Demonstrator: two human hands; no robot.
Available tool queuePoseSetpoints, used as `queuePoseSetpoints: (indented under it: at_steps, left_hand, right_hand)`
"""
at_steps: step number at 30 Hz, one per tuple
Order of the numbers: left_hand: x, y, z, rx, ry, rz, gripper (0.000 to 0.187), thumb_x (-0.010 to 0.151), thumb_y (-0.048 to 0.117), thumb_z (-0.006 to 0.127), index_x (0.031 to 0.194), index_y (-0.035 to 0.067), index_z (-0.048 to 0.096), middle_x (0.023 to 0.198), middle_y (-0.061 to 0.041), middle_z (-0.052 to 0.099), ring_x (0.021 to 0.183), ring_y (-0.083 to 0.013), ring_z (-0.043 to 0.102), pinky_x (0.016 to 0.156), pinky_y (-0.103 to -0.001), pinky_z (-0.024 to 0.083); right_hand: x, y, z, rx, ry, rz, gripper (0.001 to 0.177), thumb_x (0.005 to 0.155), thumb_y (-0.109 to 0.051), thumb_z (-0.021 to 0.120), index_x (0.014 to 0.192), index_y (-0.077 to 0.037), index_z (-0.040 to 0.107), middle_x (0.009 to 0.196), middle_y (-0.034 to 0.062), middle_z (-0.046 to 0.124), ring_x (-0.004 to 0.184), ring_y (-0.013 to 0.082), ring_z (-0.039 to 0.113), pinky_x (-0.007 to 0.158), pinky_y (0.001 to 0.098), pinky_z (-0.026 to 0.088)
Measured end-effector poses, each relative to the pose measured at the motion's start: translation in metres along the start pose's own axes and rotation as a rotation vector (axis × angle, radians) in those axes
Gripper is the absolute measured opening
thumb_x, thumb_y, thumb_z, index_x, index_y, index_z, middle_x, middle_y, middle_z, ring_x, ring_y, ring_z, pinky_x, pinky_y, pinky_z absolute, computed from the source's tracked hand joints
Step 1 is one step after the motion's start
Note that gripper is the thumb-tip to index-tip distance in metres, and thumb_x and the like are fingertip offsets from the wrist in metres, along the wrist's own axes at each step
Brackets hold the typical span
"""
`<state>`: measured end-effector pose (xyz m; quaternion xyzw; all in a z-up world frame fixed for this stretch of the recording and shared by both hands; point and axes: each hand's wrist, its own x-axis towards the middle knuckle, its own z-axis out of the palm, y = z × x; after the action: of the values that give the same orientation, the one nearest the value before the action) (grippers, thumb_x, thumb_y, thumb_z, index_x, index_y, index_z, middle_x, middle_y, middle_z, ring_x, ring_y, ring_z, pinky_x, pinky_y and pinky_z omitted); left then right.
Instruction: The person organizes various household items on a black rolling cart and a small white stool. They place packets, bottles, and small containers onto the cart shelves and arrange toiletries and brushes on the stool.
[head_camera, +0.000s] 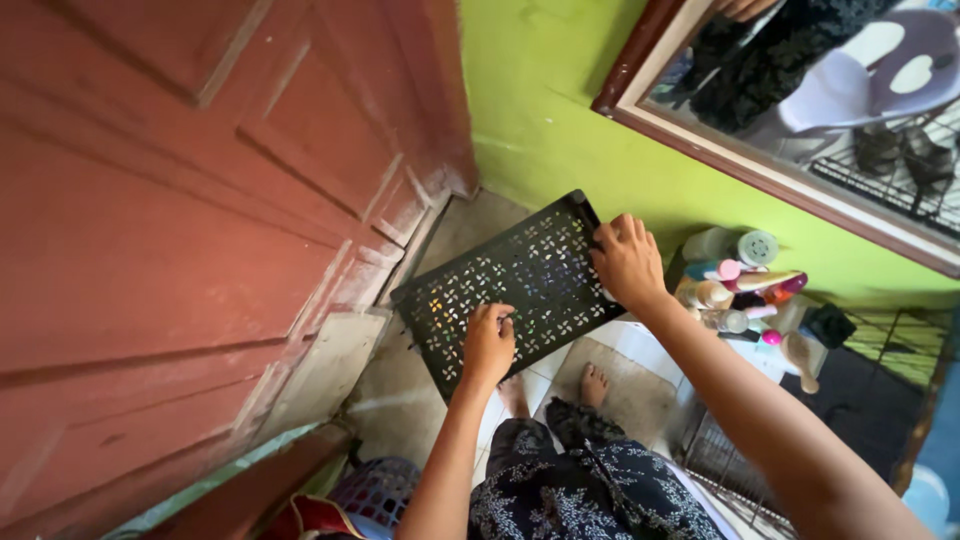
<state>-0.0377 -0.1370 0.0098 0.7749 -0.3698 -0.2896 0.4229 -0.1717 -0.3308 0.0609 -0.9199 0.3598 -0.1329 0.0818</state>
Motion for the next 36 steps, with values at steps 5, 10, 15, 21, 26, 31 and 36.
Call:
queuePoseSetpoints:
  at_steps: [5,10,15,21,26,31,36]
  left_hand:
    - [0.002,0.03,0.012,-0.049,-0.069,0.085,0.012,0.083,0.003,0.054,0.094,0.004,0.059,0.096,-0.011,0.056,0.084,-0.0238,0.056,0.071,-0.032,0.048]
    - [0.01,0.072,0.035,-0.127,-0.15,0.169,0.011,0.085,0.005,0.054,0.095,0.005,0.059,0.099,-0.009,0.056,0.087,-0.0213,0.055,0.064,-0.028,0.052]
    - [0.012,0.111,0.079,-0.243,-0.277,0.236,0.028,0.084,0.006,0.054,0.112,0.004,0.054,0.106,-0.006,0.06,0.084,-0.0186,0.057,0.07,-0.028,0.051]
    - [-0.003,0.137,0.15,-0.252,-0.488,0.208,0.018,0.085,0.007,0.053,0.102,0.005,0.057,0.097,-0.008,0.06,0.082,-0.0193,0.059,0.071,-0.028,0.05]
    - [-0.009,0.122,0.207,-0.187,-0.528,0.269,0.012,0.083,0.007,0.054,0.093,0.004,0.06,0.092,-0.011,0.06,0.08,-0.0244,0.059,0.071,-0.033,0.047]
    - [0.005,0.086,0.29,-0.262,-0.48,0.229,0.013,0.08,0.007,0.056,0.092,0.005,0.059,0.093,-0.012,0.059,0.084,-0.0268,0.059,0.075,-0.035,0.049]
    - [0.038,0.05,0.379,-0.14,-0.417,0.246,0.015,0.08,0.008,0.058,0.095,0.005,0.058,0.095,-0.014,0.059,0.09,-0.0321,0.055,0.081,-0.041,0.045]
  right_hand:
    - [-0.03,-0.012,-0.02,0.176,0.118,0.089,0.024,0.075,-0.011,0.063,0.098,-0.006,0.058,0.098,0.0133,0.05,0.092,0.0324,0.048,0.079,0.0419,0.041]
    - [-0.077,-0.006,-0.033,0.432,0.189,0.352,0.021,0.078,-0.009,0.063,0.097,-0.006,0.057,0.101,0.0112,0.053,0.093,0.029,0.05,0.075,0.0359,0.043]
    - [-0.134,0.046,-0.025,0.519,0.184,0.739,0.025,0.081,-0.014,0.06,0.104,-0.007,0.057,0.105,0.0086,0.06,0.095,0.0238,0.059,0.07,0.0352,0.045]
    - [-0.223,0.136,0.005,0.421,0.154,0.87,0.024,0.081,-0.02,0.061,0.101,-0.007,0.065,0.1,0.0114,0.062,0.088,0.025,0.061,0.076,0.0332,0.048]
    - [-0.254,0.211,0.025,0.476,0.083,0.992,0.025,0.08,-0.021,0.061,0.099,-0.006,0.067,0.101,0.0147,0.061,0.087,0.0247,0.062,0.077,0.0339,0.048]
    - [-0.223,0.286,0.032,0.42,0.095,0.888,0.029,0.077,-0.016,0.065,0.103,-0.004,0.061,0.106,0.0189,0.055,0.089,0.0275,0.061,0.079,0.0357,0.048]
    - [-0.185,0.34,0.034,0.187,0.091,0.551,0.045,0.067,-0.006,0.062,0.112,-0.008,0.054,0.111,0.0169,0.053,0.096,0.0381,0.056,0.082,0.0428,0.046]
